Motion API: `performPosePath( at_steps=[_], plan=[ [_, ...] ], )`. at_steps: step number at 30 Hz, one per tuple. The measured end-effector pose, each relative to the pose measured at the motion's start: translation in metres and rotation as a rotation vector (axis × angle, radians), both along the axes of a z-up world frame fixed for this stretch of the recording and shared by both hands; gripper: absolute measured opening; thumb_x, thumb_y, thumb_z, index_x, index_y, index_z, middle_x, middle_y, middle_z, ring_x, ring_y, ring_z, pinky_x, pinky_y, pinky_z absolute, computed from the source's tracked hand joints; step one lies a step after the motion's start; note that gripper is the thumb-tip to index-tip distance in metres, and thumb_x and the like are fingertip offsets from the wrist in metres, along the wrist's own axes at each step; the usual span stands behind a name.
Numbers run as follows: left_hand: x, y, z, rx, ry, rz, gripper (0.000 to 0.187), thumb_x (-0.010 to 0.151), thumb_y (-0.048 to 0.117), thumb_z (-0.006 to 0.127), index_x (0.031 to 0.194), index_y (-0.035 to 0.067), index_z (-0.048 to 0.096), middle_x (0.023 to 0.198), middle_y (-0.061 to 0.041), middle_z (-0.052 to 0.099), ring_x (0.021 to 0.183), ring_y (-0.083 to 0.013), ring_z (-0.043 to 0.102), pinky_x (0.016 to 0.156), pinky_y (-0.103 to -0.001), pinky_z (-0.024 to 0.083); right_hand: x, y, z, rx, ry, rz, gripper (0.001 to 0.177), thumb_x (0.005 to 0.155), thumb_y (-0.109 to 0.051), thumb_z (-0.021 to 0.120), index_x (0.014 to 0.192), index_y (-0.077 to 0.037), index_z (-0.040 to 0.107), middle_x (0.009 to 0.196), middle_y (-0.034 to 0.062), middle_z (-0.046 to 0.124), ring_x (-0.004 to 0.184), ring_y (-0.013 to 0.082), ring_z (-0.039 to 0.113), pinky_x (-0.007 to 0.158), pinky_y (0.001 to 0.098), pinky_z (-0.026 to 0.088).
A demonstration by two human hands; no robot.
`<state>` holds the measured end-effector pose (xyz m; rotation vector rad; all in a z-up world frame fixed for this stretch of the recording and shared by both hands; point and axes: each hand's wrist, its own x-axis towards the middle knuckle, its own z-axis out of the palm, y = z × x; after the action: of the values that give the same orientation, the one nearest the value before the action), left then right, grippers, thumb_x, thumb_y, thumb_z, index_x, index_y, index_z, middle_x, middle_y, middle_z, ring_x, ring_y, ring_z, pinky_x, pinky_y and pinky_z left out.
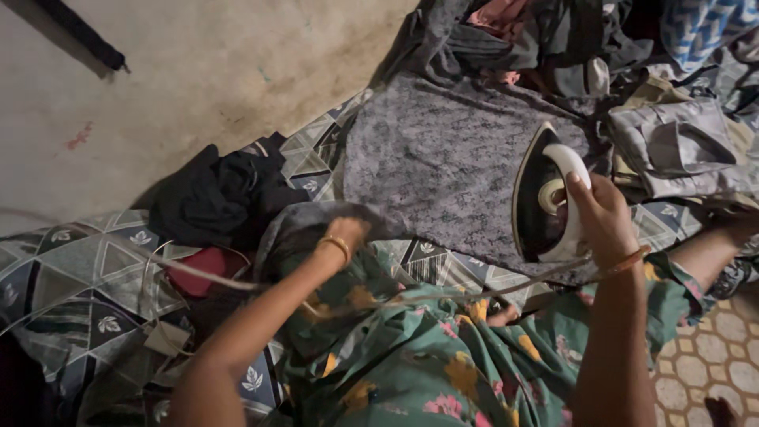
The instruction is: The person irons a gray patterned cloth on the floor using a white electric iron. They repeatedly smooth, fold, and press the cloth, then fold it into a compact rectangle.
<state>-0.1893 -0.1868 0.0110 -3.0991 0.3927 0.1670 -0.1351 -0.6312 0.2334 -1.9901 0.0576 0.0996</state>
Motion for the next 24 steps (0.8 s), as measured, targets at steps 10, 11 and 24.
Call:
performPosePath(
  at_steps=[10,11,24],
  plan=[
    [0.005,-0.072,0.041,-0.142,0.402,0.036,0.029,0.083,0.026,0.069,0.104,0.008,0.078,0.107,-0.021,0.075,0.1,-0.0388,0.072,0.088,-0.05,0.058,0.067,0.004,-0.114,-0.314,-0.055,0.105,0.043,0.097,-0.043,0.068,0.097,0.0,0.066,0.071,0.0148,0.069,0.062,0.0256,0.066,0.056,0.0407,0.05],
    [0.03,-0.062,0.034,-0.157,0.349,0.102,0.032,0.089,0.033,0.067,0.103,0.007,0.079,0.108,-0.022,0.075,0.101,-0.0386,0.073,0.088,-0.049,0.058,0.065,0.01,-0.111,-0.372,-0.034,0.122,0.045,0.096,-0.045,0.068,0.098,0.0,0.067,0.072,0.0156,0.07,0.064,0.0261,0.068,0.059,0.041,0.051],
    [0.14,0.076,-0.099,-0.445,0.039,0.832,0.051,0.089,0.04,0.072,0.125,0.007,0.056,0.12,-0.025,0.067,0.115,-0.0422,0.064,0.096,-0.051,0.052,0.094,0.096,-0.112,-0.621,-0.138,0.365,0.064,0.08,-0.059,0.077,0.118,-0.008,0.069,0.1,0.022,0.075,0.088,0.0391,0.073,0.077,0.0491,0.056]
  ],
)
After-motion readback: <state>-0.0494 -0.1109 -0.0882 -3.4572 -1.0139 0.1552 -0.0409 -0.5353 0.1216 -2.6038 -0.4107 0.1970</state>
